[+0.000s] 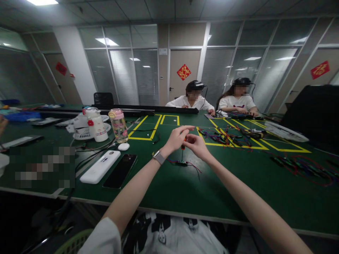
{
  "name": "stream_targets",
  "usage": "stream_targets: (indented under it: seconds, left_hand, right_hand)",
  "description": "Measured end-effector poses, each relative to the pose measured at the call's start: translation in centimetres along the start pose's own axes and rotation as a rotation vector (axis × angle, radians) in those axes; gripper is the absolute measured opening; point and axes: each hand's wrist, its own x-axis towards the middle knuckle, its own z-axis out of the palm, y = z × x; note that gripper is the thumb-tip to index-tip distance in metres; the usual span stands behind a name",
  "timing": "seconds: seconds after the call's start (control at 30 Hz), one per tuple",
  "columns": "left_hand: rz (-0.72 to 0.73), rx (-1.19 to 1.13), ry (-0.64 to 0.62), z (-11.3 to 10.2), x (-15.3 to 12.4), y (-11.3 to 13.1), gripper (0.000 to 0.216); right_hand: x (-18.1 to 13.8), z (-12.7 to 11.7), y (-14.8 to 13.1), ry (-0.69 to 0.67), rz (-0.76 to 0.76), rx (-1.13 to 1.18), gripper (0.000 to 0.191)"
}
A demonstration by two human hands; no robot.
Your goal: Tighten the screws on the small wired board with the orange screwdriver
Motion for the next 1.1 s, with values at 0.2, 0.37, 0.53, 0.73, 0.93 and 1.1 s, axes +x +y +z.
stream_targets:
  seconds: [0.2, 0.37, 0.53, 0.73, 0.93, 1.1]
  left_hand:
    - [-0.066, -0.173, -0.071, -0.1, 0.0, -0.7, 0.034]
    - [0.021, 0.063, 0.005, -0.3, -0.5, -1.2, 0.022]
    - [0.119, 0.2, 0.04, -0.1, -0.7, -0.8, 0.019]
    - [0.02, -0.132, -0.02, 0.6, -1.3, -1.1, 0.033]
    - [-0.114, -0.516, 0.011, 1.1, -1.7, -1.6, 0.027]
    - [-0.15, -0.502, 0.088, 1.3, -1.9, -2.0, 0.021]
  right_hand:
    - [0.2, -0.5, 0.6, -0.071, 0.088, 0.24, 0.035]
    - [0.2, -0.3, 0.6, -0.047, 0.057, 0.343, 0.055]
    - [0.2, 0.3, 0.4, 0.101, -0.023, 0.352, 0.037]
    - [-0.2, 0.0, 1.1, -0.006, 0.188, 0.581, 0.036]
    - [-0.6, -0.2, 1.6, -0.023, 0.18, 0.651, 0.032]
    - [-1.2, 0.5, 0.8, -0.012, 0.154, 0.635, 0.033]
